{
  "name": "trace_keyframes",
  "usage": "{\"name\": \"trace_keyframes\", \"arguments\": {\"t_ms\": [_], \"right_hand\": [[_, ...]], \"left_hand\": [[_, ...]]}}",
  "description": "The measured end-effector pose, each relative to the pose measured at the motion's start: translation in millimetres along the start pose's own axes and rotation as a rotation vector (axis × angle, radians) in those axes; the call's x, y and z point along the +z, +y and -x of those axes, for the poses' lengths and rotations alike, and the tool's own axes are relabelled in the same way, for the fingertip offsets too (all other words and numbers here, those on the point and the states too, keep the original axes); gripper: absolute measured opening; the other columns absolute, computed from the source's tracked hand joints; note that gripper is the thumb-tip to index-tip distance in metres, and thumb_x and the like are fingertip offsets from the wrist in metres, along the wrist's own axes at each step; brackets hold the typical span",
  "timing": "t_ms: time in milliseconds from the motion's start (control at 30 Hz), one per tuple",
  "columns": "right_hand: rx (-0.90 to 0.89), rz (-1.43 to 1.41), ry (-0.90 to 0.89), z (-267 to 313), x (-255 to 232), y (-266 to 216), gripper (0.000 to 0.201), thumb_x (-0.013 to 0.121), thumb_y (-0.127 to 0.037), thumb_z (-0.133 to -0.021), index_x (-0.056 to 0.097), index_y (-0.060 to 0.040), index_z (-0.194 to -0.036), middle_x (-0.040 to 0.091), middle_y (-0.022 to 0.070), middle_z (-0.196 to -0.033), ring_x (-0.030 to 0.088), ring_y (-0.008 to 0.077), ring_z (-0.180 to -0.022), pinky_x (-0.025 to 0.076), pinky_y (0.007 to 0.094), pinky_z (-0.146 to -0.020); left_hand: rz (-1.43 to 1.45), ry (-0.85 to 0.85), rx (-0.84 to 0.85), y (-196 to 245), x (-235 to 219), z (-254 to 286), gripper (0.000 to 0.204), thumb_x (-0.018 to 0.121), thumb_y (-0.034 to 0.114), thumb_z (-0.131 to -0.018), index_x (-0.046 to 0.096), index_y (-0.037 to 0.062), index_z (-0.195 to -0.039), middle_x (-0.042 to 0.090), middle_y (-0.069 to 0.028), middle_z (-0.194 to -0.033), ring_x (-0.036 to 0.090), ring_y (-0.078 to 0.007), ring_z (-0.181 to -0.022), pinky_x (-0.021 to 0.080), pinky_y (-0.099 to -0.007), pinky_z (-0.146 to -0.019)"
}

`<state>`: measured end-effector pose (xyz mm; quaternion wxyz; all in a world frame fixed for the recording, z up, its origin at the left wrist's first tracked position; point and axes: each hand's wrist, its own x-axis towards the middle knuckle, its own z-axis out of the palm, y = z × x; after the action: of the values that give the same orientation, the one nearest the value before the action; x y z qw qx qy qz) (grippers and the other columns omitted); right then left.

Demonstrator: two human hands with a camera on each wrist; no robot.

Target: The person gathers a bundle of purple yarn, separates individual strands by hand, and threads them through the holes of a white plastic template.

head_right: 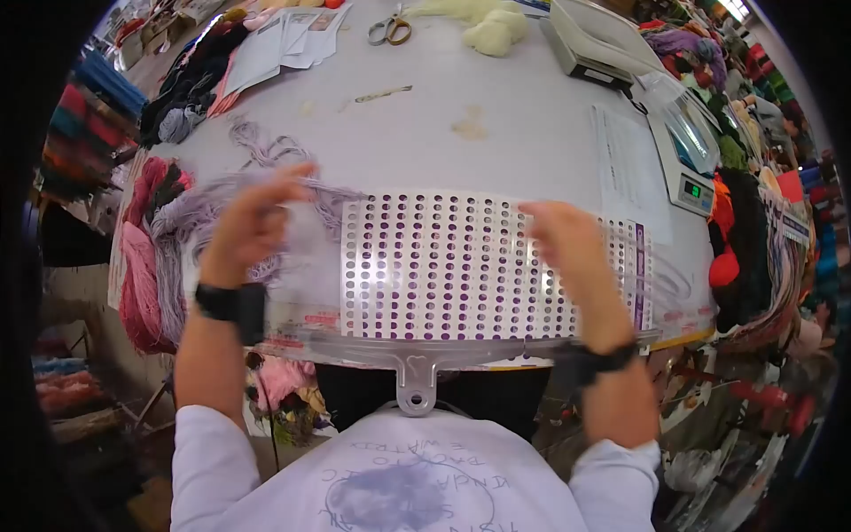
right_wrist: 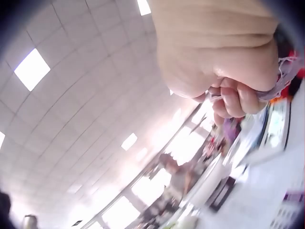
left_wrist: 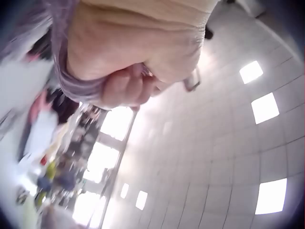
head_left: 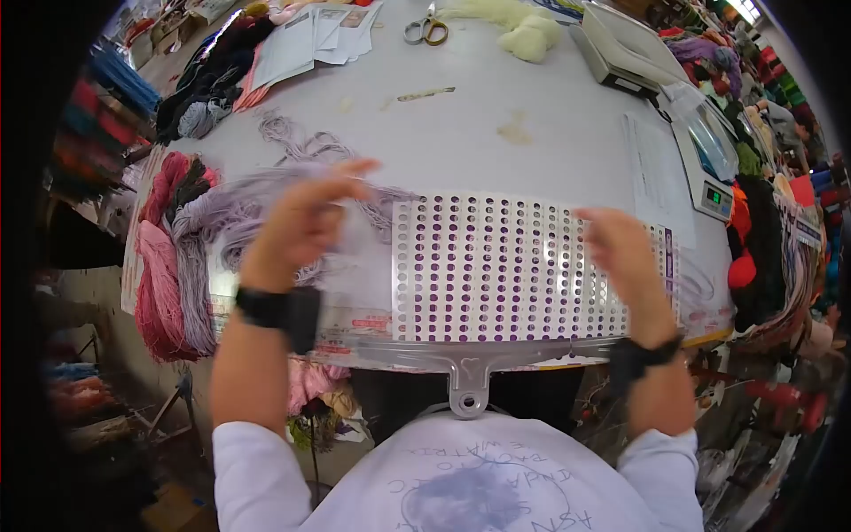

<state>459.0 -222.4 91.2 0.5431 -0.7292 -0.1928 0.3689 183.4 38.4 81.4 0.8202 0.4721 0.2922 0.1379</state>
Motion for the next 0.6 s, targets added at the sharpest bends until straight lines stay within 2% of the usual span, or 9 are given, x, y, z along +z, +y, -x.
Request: {"name": "trace_keyframes", "arguments": {"t_ms": [33, 67, 100, 167, 200, 267, 367, 533, 600], "right_hand": [[0.028, 0.026, -0.048, -11, 33, 6, 0.023, 0.06, -0.023, -0.085, 0.066, -0.0028, -0.095, 0.055, -0.0019, -0.069, 0.043, 0.0034, -0.055, 0.034, 0.0165, -0.048], [0.007, -0.005, -0.14, -24, 57, 18, 0.022, 0.062, -0.021, -0.084, 0.066, -0.0006, -0.09, 0.057, 0.0001, -0.067, 0.046, 0.0045, -0.055, 0.036, 0.0184, -0.047], [0.009, -0.036, -0.163, -34, 79, 26, 0.021, 0.063, -0.02, -0.083, 0.066, 0.0003, -0.089, 0.057, 0.0007, -0.068, 0.047, 0.0051, -0.055, 0.037, 0.0187, -0.047], [-0.019, -0.02, -0.186, -49, 110, 32, 0.02, 0.064, -0.018, -0.082, 0.066, 0.0015, -0.087, 0.058, 0.0016, -0.068, 0.05, 0.0063, -0.055, 0.04, 0.0193, -0.048], [-0.046, 0.025, -0.185, -54, 120, 33, 0.019, 0.065, -0.017, -0.081, 0.066, 0.0016, -0.086, 0.059, 0.002, -0.068, 0.052, 0.0069, -0.056, 0.041, 0.0196, -0.049], [-0.069, 0.096, -0.147, -65, 132, 38, 0.019, 0.064, -0.017, -0.079, 0.067, 0.0008, -0.083, 0.061, 0.0032, -0.065, 0.054, 0.0078, -0.054, 0.044, 0.0211, -0.05], [-0.1, 0.212, -0.094, -67, 142, 36, 0.018, 0.064, -0.018, -0.076, 0.068, -0.0011, -0.08, 0.062, 0.0043, -0.06, 0.058, 0.0095, -0.051, 0.046, 0.0236, -0.051], [-0.085, 0.21, -0.013, -72, 150, 40, 0.017, 0.065, -0.02, -0.074, 0.067, -0.0035, -0.077, 0.063, 0.0054, -0.06, 0.059, 0.0131, -0.052, 0.047, 0.0269, -0.052], [-0.162, 0.296, 0.04, -69, 151, 45, 0.014, 0.064, -0.018, -0.074, 0.066, -0.0041, -0.077, 0.065, 0.0068, -0.07, 0.061, 0.0147, -0.06, 0.048, 0.0283, -0.057]], "left_hand": [[-0.061, -0.046, -0.063, -13, 24, -13, 0.044, 0.055, 0.017, -0.087, 0.046, -0.0003, -0.126, 0.061, 0.0035, -0.083, 0.029, 0.0009, -0.043, 0.025, -0.0153, -0.036], [-0.117, -0.022, -0.108, -26, 37, -27, 0.04, 0.058, 0.016, -0.085, 0.052, -0.0016, -0.12, 0.06, 0.0017, -0.079, 0.031, 0.0, -0.044, 0.027, -0.0162, -0.039], [-0.121, -0.021, -0.113, -38, 41, -36, 0.04, 0.058, 0.016, -0.085, 0.052, -0.0016, -0.12, 0.06, 0.0017, -0.079, 0.031, 0.0, -0.044, 0.027, -0.0162, -0.039], [-0.336, 0.173, -0.005, -54, 47, -50, 0.035, 0.06, 0.016, -0.083, 0.057, -0.0015, -0.114, 0.059, -0.0003, -0.077, 0.036, -0.0021, -0.046, 0.028, -0.0184, -0.039], [-0.339, 0.171, -0.006, -54, 51, -53, 0.035, 0.06, 0.016, -0.083, 0.057, -0.0015, -0.114, 0.059, -0.0003, -0.077, 0.036, -0.0021, -0.046, 0.028, -0.0184, -0.039], [-0.632, 0.282, 0.024, -55, 57, -55, 0.031, 0.059, 0.016, -0.083, 0.06, -0.0007, -0.108, 0.057, -0.0004, -0.073, 0.041, -0.0046, -0.048, 0.031, -0.0201, -0.04], [-0.716, 0.275, 0.068, -63, 50, -69, 0.025, 0.057, 0.014, -0.083, 0.061, 0.0004, -0.104, 0.056, -0.0006, -0.072, 0.044, -0.0057, -0.049, 0.033, -0.0211, -0.042], [-0.642, 0.182, -0.016, -60, 53, -77, 0.02, 0.057, 0.014, -0.083, 0.062, -0.0003, -0.097, 0.056, -0.0006, -0.07, 0.043, -0.0055, -0.049, 0.033, -0.0217, -0.042], [-0.588, 0.149, -0.029, -57, 55, -76, 0.019, 0.058, 0.014, -0.083, 0.062, -0.0004, -0.095, 0.056, -0.0004, -0.069, 0.043, -0.0054, -0.048, 0.032, -0.0216, -0.042]]}}
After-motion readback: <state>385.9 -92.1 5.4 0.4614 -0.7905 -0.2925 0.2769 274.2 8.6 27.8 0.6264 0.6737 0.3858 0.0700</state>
